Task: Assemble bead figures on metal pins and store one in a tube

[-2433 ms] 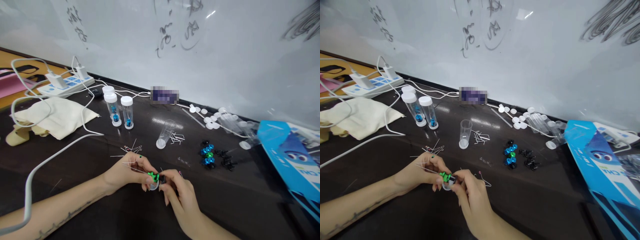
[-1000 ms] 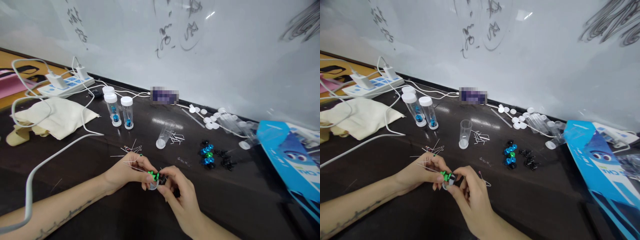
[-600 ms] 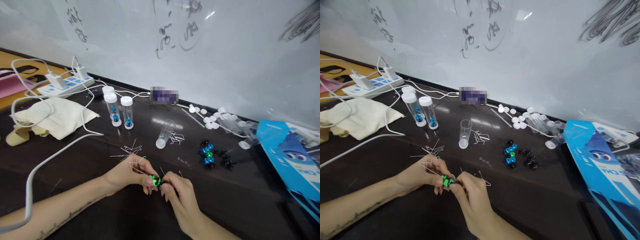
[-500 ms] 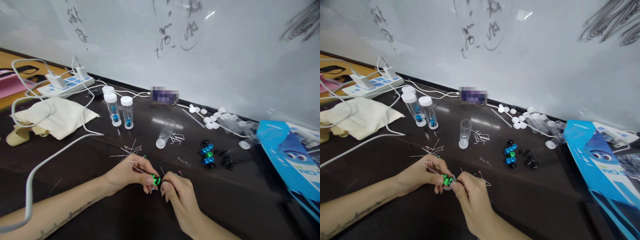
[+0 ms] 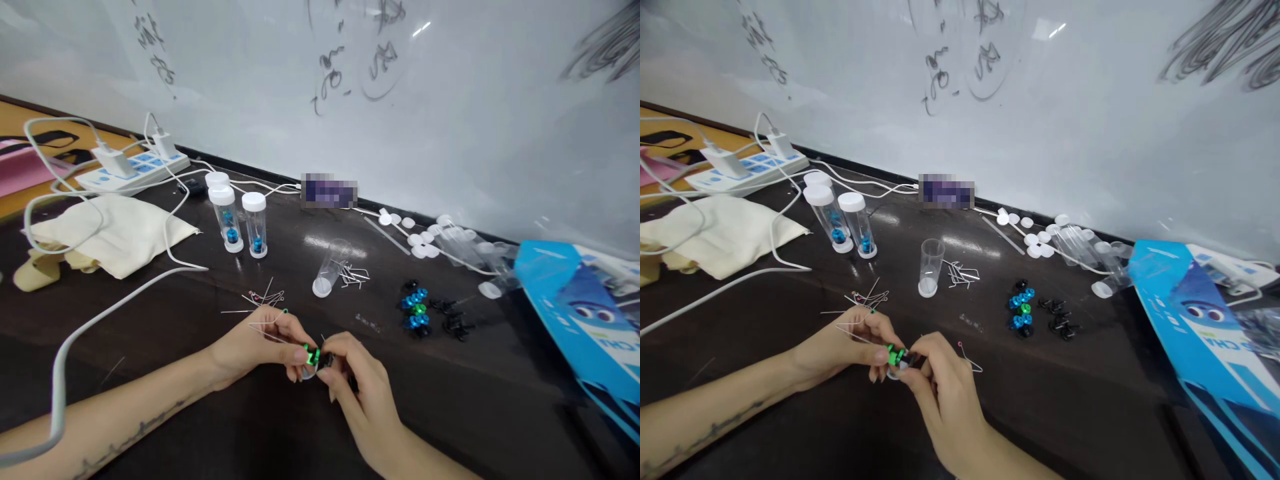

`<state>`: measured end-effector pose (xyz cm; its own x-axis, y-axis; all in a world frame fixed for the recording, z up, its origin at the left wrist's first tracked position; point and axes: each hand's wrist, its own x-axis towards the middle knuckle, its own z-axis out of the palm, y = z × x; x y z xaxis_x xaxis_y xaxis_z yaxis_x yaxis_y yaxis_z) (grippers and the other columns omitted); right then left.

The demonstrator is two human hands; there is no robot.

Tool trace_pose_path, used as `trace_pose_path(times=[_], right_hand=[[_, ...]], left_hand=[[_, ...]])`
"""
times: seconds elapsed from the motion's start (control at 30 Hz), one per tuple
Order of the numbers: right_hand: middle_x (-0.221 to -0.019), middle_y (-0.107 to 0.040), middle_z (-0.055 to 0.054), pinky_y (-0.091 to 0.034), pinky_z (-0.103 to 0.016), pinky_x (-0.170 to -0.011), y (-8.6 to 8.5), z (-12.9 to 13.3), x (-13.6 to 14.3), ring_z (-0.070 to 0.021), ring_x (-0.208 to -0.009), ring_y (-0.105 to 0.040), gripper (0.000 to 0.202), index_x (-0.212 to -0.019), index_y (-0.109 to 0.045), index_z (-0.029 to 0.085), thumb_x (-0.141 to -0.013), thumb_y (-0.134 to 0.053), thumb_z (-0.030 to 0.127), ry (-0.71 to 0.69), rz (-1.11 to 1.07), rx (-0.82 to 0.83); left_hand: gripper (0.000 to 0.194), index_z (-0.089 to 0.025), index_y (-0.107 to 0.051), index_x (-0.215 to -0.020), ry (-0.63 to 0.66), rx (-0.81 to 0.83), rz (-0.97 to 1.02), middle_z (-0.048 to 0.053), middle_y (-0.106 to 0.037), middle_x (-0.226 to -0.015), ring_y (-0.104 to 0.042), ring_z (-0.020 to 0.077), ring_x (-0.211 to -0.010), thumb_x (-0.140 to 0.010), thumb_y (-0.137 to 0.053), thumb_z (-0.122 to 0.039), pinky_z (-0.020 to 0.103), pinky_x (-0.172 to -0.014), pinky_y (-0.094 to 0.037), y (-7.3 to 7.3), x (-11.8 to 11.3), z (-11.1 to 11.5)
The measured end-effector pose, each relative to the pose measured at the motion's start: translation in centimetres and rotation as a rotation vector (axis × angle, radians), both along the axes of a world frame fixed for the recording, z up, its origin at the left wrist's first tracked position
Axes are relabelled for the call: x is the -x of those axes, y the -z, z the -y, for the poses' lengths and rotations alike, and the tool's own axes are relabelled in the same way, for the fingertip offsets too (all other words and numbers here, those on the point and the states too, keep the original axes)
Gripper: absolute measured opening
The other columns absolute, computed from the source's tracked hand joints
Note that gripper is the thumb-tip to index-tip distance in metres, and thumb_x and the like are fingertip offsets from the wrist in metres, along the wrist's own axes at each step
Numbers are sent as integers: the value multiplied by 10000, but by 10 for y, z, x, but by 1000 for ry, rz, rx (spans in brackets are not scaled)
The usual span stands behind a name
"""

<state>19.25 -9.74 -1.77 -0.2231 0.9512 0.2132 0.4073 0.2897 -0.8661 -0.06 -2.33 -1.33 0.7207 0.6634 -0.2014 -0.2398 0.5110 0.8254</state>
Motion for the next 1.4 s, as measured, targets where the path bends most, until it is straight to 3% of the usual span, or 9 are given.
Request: trace_pose_path(times=[0.1, 0.3, 0.47, 0.53, 0.9, 0.97, 1.07, 1.2, 1.4], right_hand=[[-935, -571, 2, -399, -238, -557, 2, -1, 1, -89, -577, -507, 73, -1023, -558, 249, -952, -544, 238, 22, -62, -27], [-659, -494, 39, -356, -247, -544, -1, -1, -2, -109, -556, -485, 218, -792, -552, 210, -977, -493, 307, -16, -1, 15], [-880, -565, 15, -396, -241, -559, 3, 0, 0, -89, -565, -497, 35, -980, -559, 244, -956, -533, 241, 15, -51, -8], [-962, -563, 6, -406, -236, -544, 4, 1, 1, -85, -568, -502, 127, -1051, -545, 267, -934, -565, 224, 50, -83, -18], [-972, -549, 6, -410, -237, -533, 5, -1, 2, -76, -558, -490, 126, -1039, -545, 265, -934, -566, 199, 60, -88, -55], [-907, -556, 13, -403, -239, -535, 4, -2, 1, -84, -560, -490, 41, -977, -563, 251, -945, -555, 228, 45, -76, -27], [-762, -530, 27, -387, -242, -534, 2, -2, 0, -98, -564, -491, 164, -829, -562, 222, -974, -503, 272, 9, -43, 34], [-894, -559, 12, -391, -233, -525, 4, -2, 1, -80, -549, -488, 32, -965, -561, 236, -942, -567, 257, 46, -77, -13], [-709, -521, 25, -372, -245, -537, 1, -3, 0, -102, -549, -482, 213, -799, -553, 202, -976, -494, 304, 8, -30, 46]], left_hand=[[122, -83, -755, -812, -18, -5, -4, 86, -766, -702, -684, 108, -542, -722, -797, -153, 165, -542, -563, 0, 0, -1], [113, -103, -750, -783, 12, 0, -3, 76, -767, -698, -684, 114, -534, -702, -811, -152, 180, -531, -569, 1, 0, 2], [124, -90, -757, -802, -12, -13, -11, 82, -766, -699, -680, 108, -532, -707, -806, -153, 166, -536, -561, 1, 0, 0], [135, -85, -758, -813, -25, -10, -9, 87, -767, -702, -681, 108, -536, -709, -806, -156, 163, -538, -559, 1, 0, -1], [128, -91, -761, -802, -32, -14, -11, 81, -767, -693, -681, 107, -531, -701, -810, -153, 156, -531, -551, 0, 0, 0], [124, -94, -759, -795, -24, -11, -16, 79, -766, -693, -680, 109, -530, -702, -810, -156, 164, -530, -555, 0, 0, 0], [126, -99, -756, -794, -1, -5, -19, 80, -768, -703, -679, 113, -531, -698, -813, -158, 178, -531, -560, 0, 0, 0], [128, -89, -758, -804, -20, -13, -25, 79, -764, -688, -674, 104, -527, -702, -806, -151, 160, -528, -547, 0, 1, -1], [140, -100, -750, -787, -6, 3, -44, 80, -766, -698, -679, 124, -532, -684, -819, -166, 193, -525, -551, 1, 0, 1]])
